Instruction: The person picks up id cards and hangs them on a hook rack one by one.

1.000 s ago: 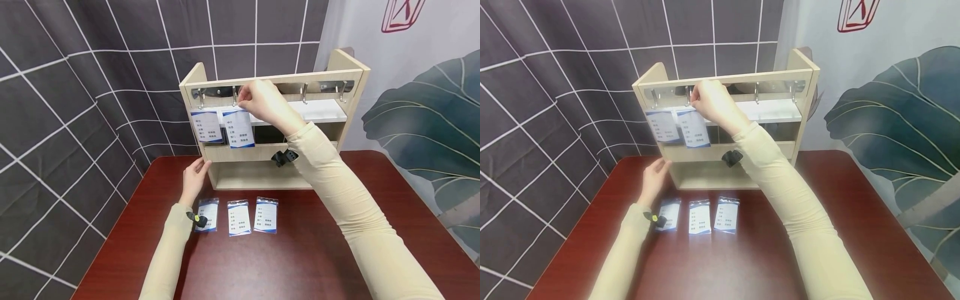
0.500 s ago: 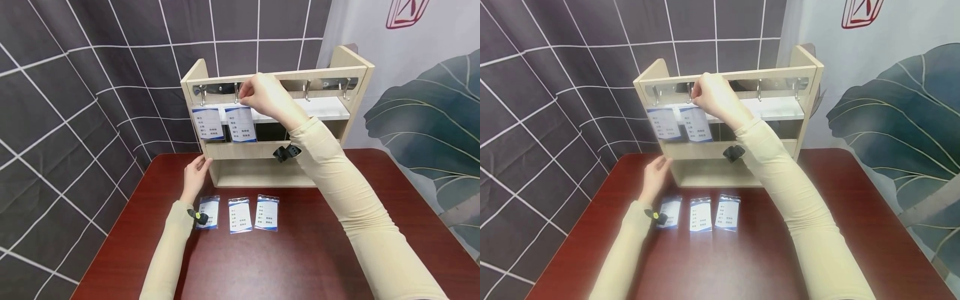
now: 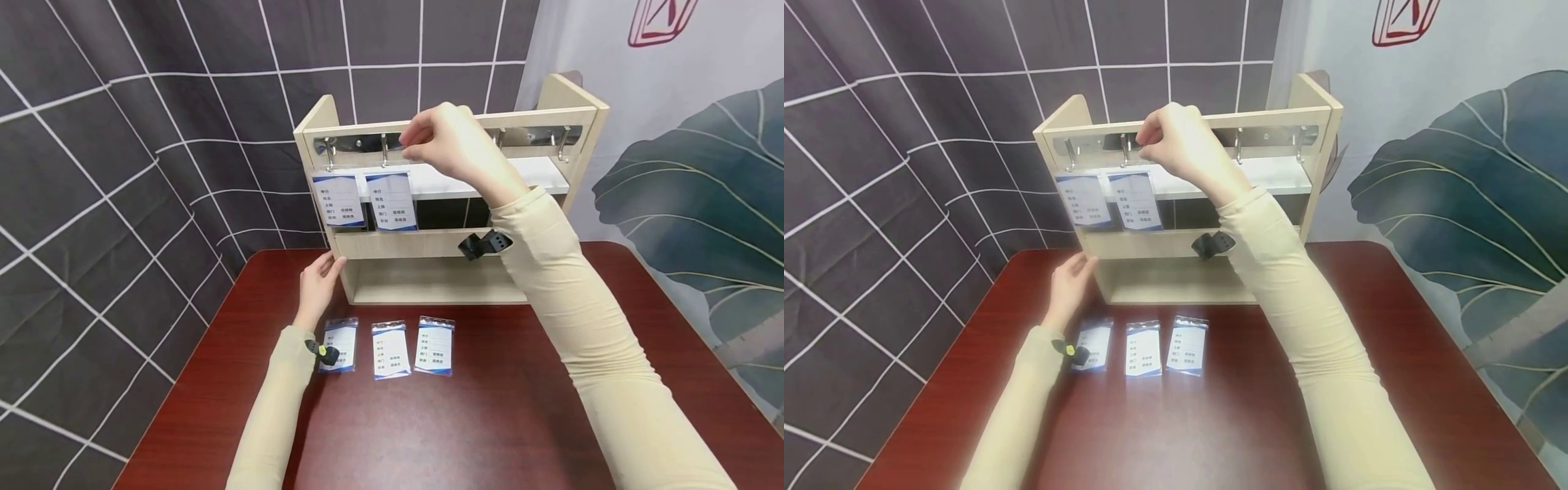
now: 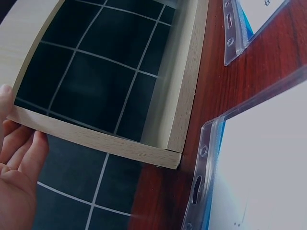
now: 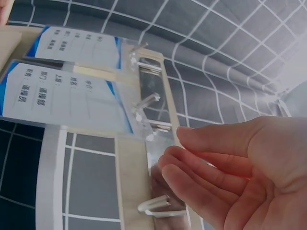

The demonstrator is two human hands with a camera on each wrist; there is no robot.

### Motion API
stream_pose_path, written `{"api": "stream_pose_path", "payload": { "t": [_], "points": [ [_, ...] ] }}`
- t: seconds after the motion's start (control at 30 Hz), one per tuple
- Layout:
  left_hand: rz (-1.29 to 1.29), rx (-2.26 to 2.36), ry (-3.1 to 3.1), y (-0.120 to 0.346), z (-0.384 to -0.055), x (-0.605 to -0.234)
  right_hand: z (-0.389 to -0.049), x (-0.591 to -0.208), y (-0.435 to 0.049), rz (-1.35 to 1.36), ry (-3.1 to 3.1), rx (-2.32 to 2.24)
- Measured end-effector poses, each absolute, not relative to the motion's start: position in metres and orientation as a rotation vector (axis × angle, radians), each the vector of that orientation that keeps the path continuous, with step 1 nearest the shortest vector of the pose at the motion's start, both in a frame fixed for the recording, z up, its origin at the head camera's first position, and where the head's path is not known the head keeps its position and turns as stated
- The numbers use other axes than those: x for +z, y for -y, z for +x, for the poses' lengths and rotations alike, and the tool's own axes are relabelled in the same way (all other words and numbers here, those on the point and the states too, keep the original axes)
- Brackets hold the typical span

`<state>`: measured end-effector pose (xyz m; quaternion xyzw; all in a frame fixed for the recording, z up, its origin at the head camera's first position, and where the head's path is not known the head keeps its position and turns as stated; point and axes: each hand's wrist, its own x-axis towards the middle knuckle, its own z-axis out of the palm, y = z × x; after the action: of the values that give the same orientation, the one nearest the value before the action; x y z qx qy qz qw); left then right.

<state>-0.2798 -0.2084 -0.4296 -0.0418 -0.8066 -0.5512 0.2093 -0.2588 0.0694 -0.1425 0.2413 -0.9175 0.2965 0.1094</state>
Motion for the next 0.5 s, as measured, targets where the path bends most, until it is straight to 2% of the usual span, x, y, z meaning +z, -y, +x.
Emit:
{"api": "stream_pose_path", "payload": {
  "t": [0.5],
  "points": [
    [-0.096,-1.523,2.250,0.209,-0.280,-0.430,-0.240,-0.142,-0.107,0.630,2.606,1.015]
  ]
}}
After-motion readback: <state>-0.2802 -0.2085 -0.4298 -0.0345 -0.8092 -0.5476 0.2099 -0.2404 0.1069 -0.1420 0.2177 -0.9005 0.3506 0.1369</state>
